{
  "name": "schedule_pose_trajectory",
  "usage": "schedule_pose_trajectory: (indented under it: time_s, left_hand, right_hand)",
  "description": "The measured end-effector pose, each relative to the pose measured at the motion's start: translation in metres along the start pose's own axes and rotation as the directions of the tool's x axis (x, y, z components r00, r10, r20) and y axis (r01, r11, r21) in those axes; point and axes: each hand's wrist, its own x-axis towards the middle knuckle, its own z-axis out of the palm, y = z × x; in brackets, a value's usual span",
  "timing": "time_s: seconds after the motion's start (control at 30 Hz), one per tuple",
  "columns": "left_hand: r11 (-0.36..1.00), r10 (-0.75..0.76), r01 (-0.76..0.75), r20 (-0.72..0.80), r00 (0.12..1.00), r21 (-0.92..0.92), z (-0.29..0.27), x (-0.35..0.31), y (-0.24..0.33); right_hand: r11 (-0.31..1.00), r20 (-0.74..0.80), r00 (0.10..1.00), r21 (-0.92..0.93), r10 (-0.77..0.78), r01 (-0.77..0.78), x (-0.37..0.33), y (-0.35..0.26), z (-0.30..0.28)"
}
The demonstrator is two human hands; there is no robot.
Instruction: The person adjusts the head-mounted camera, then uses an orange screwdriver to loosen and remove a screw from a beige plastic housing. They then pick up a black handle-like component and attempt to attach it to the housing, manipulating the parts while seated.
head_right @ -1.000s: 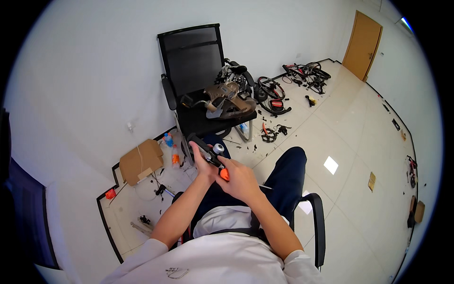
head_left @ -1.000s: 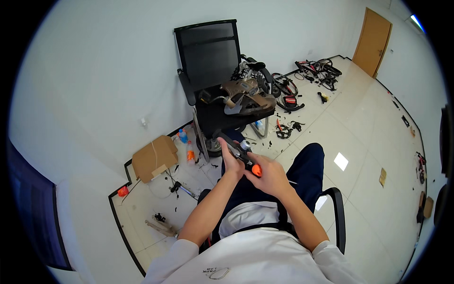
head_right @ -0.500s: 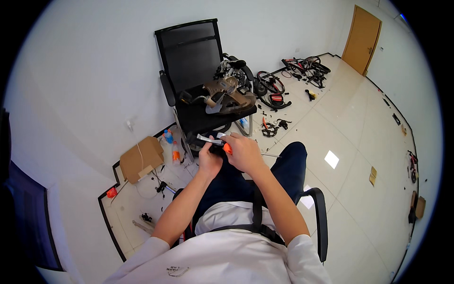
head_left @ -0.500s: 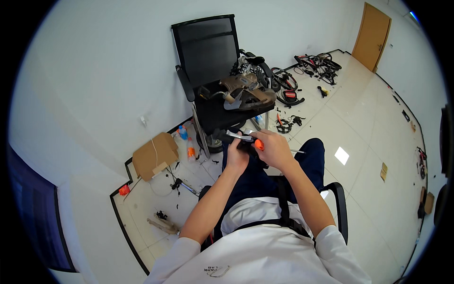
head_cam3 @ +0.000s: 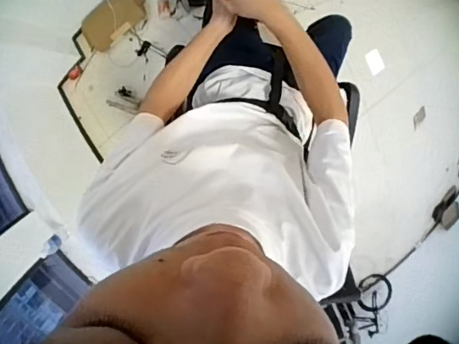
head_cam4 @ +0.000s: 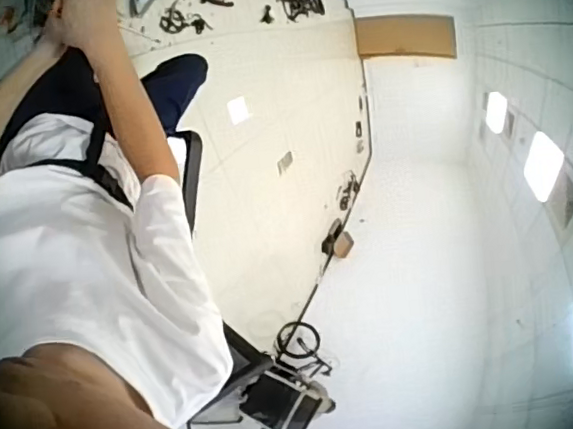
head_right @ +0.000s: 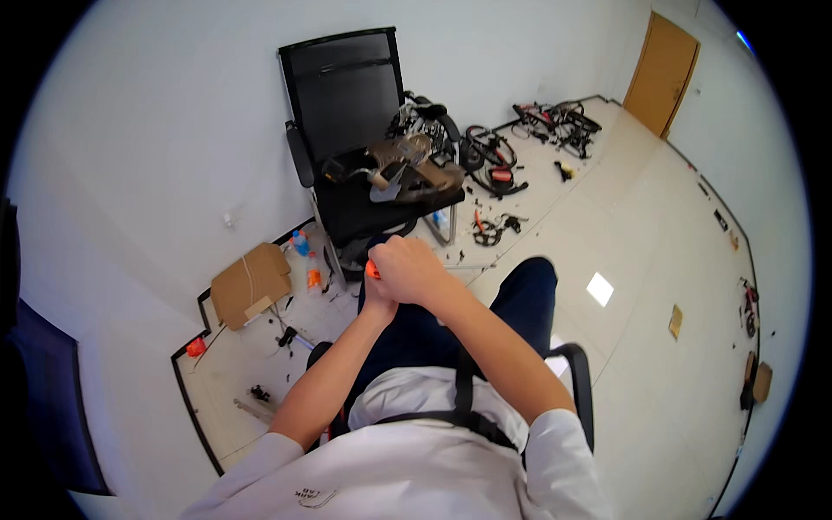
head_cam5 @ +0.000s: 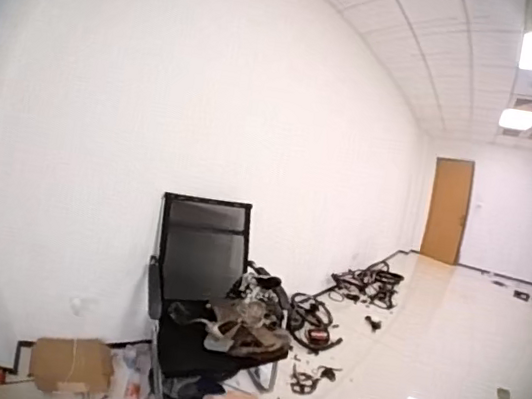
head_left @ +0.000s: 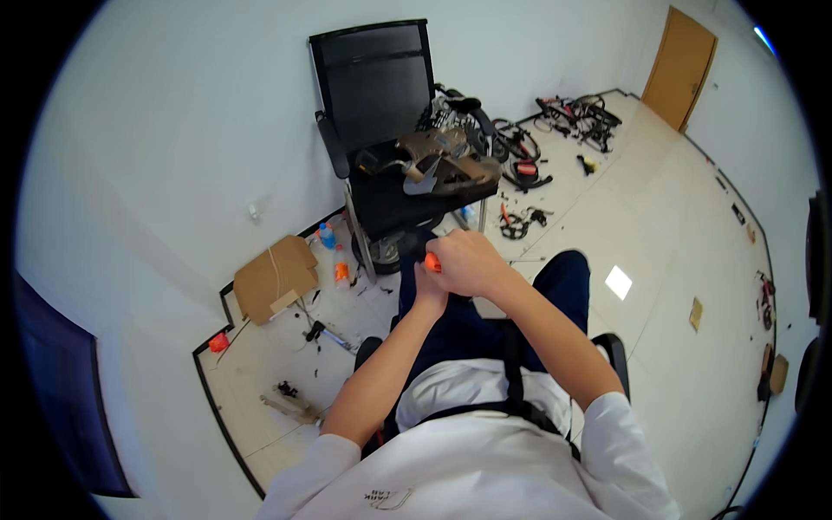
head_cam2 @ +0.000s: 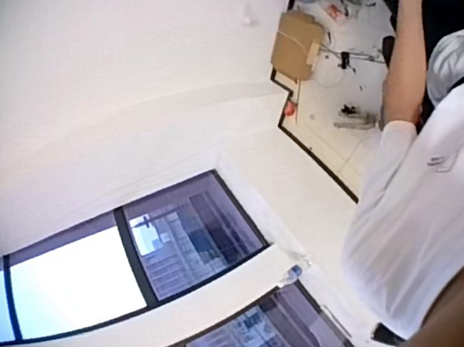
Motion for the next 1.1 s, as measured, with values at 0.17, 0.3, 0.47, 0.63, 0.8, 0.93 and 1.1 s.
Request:
schedule_pose_trajectory:
  time_s: [0.17, 0.3, 0.47, 0.63, 0.8, 0.93, 1.1]
  left_hand:
    - [0.975, -0.053, 0.045, -0.028, 0.998, -0.217, -0.027, 0.002, -0.013]
    - [0.932, 0.216, -0.174, 0.104, 0.971, -0.318, -0.048, 0.011, -0.032]
    - [0.994, 0.059, -0.061, -0.018, 0.998, -0.089, -0.029, 0.006, -0.002]
    - [0.989, -0.128, 0.139, -0.192, 0.973, 0.041, -0.019, 0.009, 0.006]
    - [0.996, -0.091, 0.091, -0.001, 0.996, 0.017, -0.026, 0.010, 0.000]
    - [0.994, -0.111, 0.112, 0.047, 0.993, -0.014, -0.021, 0.004, 0.007]
    - [0.985, -0.174, 0.174, -0.002, 0.985, 0.011, -0.021, 0.004, 0.002]
  right_hand:
    - [0.997, -0.094, 0.994, 0.059, -0.047, 0.053, -0.002, -0.009, 0.028]
    - [0.990, -0.154, 0.987, 0.122, -0.050, 0.069, -0.008, -0.023, 0.048]
    - [0.939, -0.012, 0.998, 0.338, -0.060, 0.061, 0.000, 0.001, 0.027]
    - [0.884, 0.217, 0.943, 0.447, -0.254, 0.135, 0.023, 0.030, 0.015]
    - [0.913, 0.413, 0.877, 0.402, -0.246, 0.066, 0.018, 0.034, 0.012]
    - [0.897, 0.416, 0.871, 0.437, -0.261, 0.061, 0.011, 0.043, 0.017]
    - [0.866, 0.401, 0.867, 0.496, -0.296, 0.066, 0.010, 0.040, 0.022]
